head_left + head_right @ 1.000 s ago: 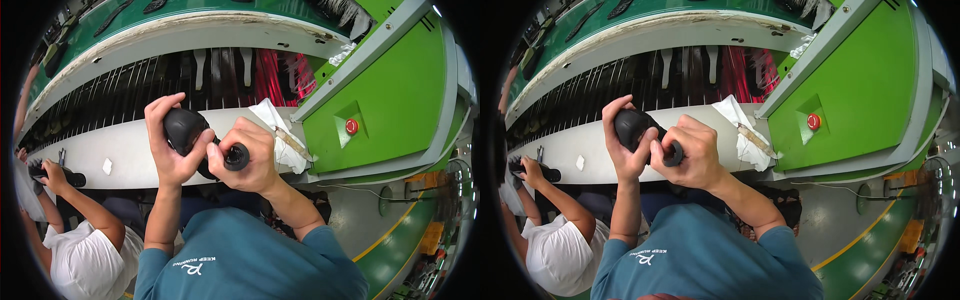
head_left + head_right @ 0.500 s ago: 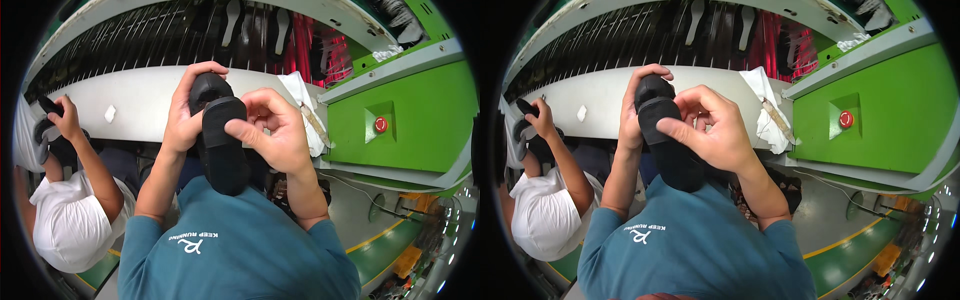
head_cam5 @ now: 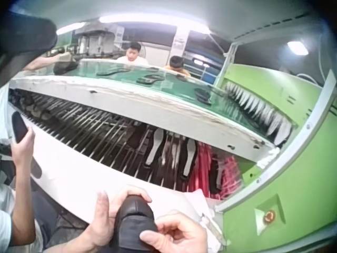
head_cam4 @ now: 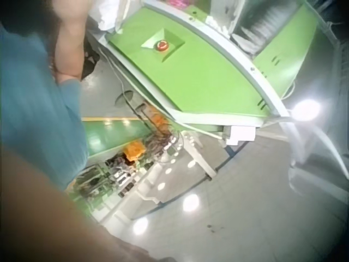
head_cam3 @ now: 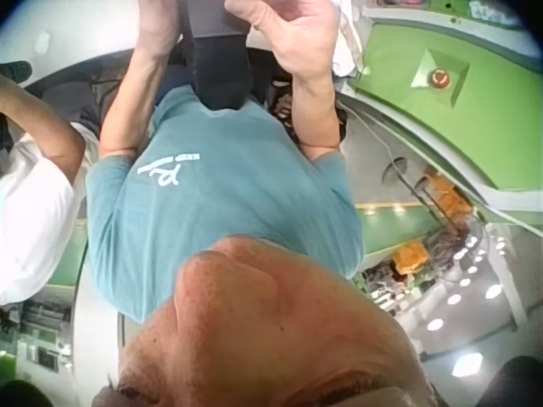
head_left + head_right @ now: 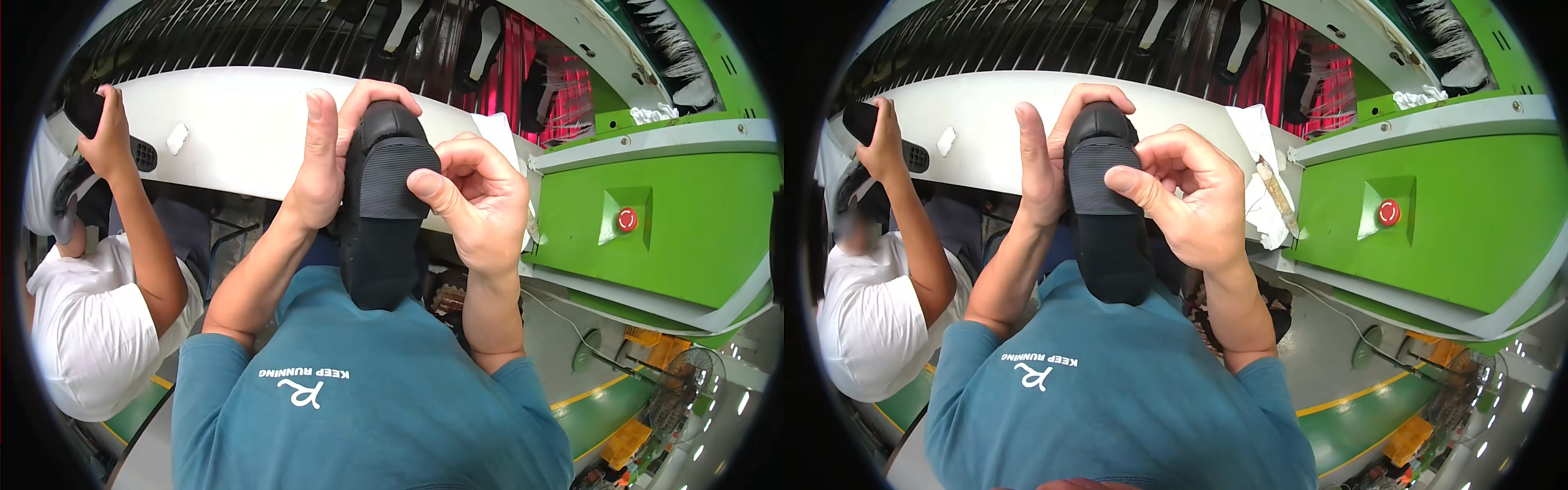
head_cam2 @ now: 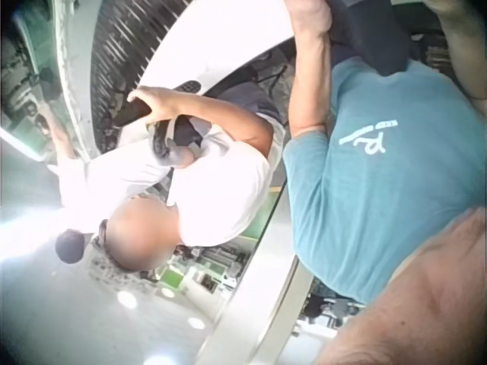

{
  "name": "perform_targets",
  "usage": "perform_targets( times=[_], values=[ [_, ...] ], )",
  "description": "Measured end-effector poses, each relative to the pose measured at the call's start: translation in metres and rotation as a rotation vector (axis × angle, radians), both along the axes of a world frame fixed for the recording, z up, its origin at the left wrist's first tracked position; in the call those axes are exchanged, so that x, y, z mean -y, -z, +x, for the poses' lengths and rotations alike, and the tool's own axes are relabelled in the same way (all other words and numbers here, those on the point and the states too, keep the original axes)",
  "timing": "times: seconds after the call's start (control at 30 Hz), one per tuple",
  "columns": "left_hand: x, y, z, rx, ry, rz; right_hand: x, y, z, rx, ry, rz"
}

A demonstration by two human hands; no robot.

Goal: The person assembles footwear by attaching black rubber soles to olive-green shoe uppers on a factory line. They use a small metal tool to press the sole edges into place and wipe the surfaces with a white cloth. The person handles the shoes one at a time, inspecting the fit and alignment before moving to the next unit.

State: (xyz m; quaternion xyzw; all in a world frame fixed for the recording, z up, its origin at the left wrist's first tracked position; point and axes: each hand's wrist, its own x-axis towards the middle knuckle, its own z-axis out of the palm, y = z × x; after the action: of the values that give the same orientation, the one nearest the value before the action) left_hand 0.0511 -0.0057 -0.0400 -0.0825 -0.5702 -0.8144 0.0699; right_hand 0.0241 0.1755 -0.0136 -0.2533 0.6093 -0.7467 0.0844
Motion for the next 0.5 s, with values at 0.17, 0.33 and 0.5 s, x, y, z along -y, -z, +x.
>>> perform_targets(
  times=[0.17,0.33,0.5],
  values=[
    [-0.0006,-0.0006,0.001,-0.014,0.004,-0.023,-0.0008,-0.0049,0.0042,0.028,-0.004,0.009],
    [-0.0016,-0.0039,0.0026,-0.015,-0.001,-0.04,-0.0021,-0.0063,0.0052,0.008,0.006,0.021],
    [-0.001,-0.0061,0.0061,0.022,0.007,-0.092,-0.0025,-0.0102,0.0092,0.031,0.02,0.023]
  ],
)
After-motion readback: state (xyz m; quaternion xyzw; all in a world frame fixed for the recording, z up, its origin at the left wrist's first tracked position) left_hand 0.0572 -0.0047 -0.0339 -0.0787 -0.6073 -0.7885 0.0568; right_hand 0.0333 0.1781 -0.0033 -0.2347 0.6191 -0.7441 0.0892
